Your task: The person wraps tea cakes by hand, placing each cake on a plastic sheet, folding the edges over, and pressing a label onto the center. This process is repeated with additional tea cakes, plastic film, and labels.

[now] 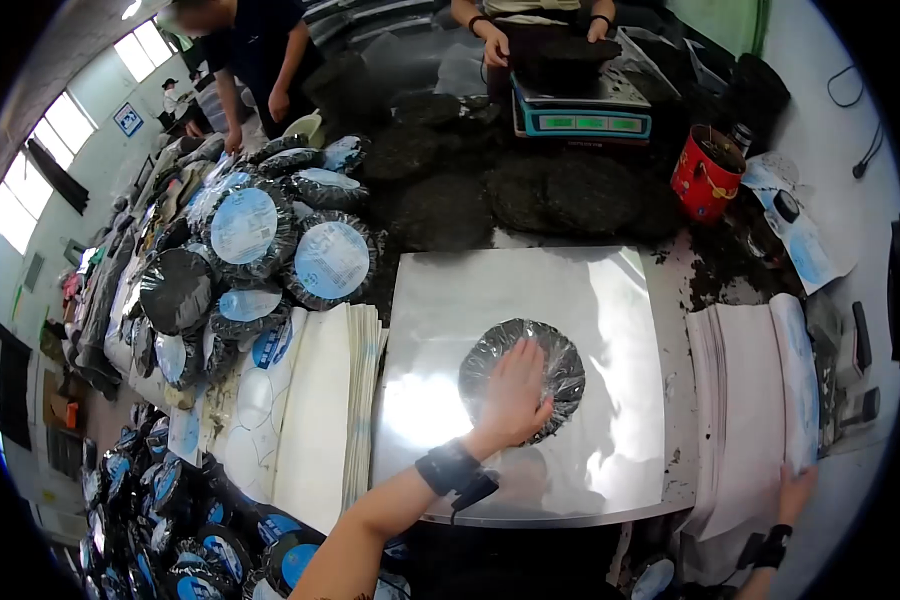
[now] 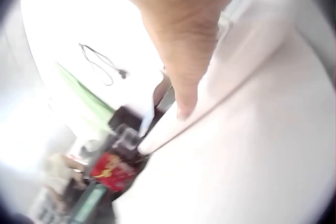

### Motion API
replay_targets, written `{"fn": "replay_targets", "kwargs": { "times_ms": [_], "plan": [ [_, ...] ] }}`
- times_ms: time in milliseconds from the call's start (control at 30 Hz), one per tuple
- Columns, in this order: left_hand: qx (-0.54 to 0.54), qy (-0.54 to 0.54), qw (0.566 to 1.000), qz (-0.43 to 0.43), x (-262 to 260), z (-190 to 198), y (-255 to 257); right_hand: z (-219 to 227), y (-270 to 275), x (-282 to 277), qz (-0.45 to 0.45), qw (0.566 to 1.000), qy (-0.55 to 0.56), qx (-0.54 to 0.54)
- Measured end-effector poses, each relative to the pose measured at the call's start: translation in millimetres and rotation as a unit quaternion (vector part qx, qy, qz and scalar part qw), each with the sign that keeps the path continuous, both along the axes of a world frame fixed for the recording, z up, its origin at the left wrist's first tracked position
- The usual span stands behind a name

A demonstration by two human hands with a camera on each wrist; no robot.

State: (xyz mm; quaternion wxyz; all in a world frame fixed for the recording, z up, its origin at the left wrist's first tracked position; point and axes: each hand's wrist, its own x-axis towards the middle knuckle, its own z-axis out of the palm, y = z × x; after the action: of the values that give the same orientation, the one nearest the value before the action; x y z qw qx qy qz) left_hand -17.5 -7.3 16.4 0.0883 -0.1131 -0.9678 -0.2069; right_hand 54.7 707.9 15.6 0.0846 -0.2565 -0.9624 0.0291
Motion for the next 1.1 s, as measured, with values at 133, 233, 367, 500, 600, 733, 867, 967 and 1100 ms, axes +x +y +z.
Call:
{"fn": "replay_targets", "kwargs": {
  "times_ms": [133,233,367,500,600,733,867,967,1100],
  "plan": [
    [0.002,-0.004,1.000,0.010,1,10,1,-17,62,6,0.135,0.990,-0.027,0.013],
    [0.006,-0.018,1.000,0.012,5,18,3,28,68,8,0.131,0.972,-0.190,-0.049],
    [-0.018,0.002,0.999,0.028,5,10,4,14,82,17,0.166,0.979,-0.099,-0.058],
    [0.016,-0.003,1.000,0.019,7,11,3,-6,128,16,0.169,0.969,-0.017,-0.179],
    [0.013,-0.004,1.000,0.015,6,8,5,2,136,20,0.046,0.941,0.074,-0.326],
    [0.021,-0.041,0.999,0.022,6,20,7,-27,184,25,-0.054,0.943,0.108,-0.311],
    [-0.049,-0.004,0.999,0.016,5,-4,1,31,178,26,-0.111,0.988,0.076,-0.076],
    [-0.038,-0.001,0.999,0.024,1,8,-2,135,174,16,-0.131,0.979,0.131,0.081],
    [-0.022,-0.029,0.999,0.035,0,1,5,250,115,-47,0.010,0.914,0.341,0.220]
  ]
}}
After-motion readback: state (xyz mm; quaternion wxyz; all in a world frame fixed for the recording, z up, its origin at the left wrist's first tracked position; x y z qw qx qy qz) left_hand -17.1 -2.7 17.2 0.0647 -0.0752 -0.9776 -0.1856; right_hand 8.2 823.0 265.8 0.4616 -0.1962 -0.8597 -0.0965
